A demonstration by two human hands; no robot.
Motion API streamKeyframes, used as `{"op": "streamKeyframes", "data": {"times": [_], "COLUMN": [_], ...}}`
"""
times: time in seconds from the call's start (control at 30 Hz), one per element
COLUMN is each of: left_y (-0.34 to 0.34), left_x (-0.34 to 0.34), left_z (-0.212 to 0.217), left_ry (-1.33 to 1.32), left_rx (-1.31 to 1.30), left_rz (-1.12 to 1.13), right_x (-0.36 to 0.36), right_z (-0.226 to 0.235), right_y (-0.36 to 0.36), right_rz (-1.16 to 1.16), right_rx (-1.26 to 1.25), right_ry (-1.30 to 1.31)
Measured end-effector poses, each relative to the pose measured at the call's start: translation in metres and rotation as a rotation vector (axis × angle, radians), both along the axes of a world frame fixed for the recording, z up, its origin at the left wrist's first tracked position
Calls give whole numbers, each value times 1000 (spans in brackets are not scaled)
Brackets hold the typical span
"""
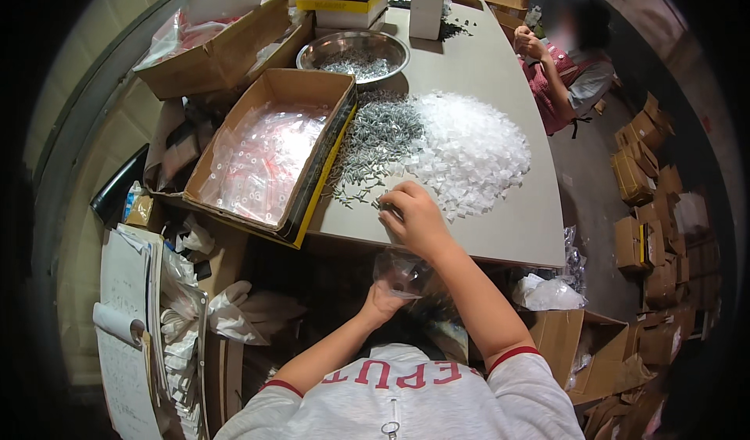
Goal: The person sorts small metal parts and plastic spacers by hand, placing them into a plastic bag.
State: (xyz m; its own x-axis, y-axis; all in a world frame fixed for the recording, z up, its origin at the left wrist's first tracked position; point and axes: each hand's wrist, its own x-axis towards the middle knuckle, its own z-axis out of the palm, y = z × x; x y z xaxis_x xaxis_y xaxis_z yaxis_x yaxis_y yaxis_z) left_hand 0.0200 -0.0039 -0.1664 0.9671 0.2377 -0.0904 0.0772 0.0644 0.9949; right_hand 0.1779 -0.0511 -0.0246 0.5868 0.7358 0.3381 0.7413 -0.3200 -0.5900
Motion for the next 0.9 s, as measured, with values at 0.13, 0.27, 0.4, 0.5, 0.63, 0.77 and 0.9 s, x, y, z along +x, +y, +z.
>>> {"op": "streamKeyframes", "data": {"times": [0.13, 0.27, 0.4, 0.5, 0.63, 0.77, 0.9], "left_y": [1, 1, -3, -2, 0, 1, 0], "left_x": [0, 1, 3, 5, 7, 6, 4], "left_z": [14, 5, -9, -19, -13, 4, -8], "left_ry": [87, 106, 115, 45, 109, 120, 75], "left_rx": [32, 25, 79, 165, 168, 188, 133], "left_rz": [-26, -58, -13, -71, -79, -66, -69], "right_x": [-3, 5, 17, 19, 17, 13, 12], "right_z": [10, 6, 2, -1, -7, -4, -3], "right_y": [-7, -3, 4, 7, 6, 8, 11], "right_rz": [-49, -2, 45, 58, -6, -36, 30], "right_rx": [51, 69, 17, -6, 6, 61, 71], "right_ry": [220, 85, 34, -36, -81, -112, -174]}}
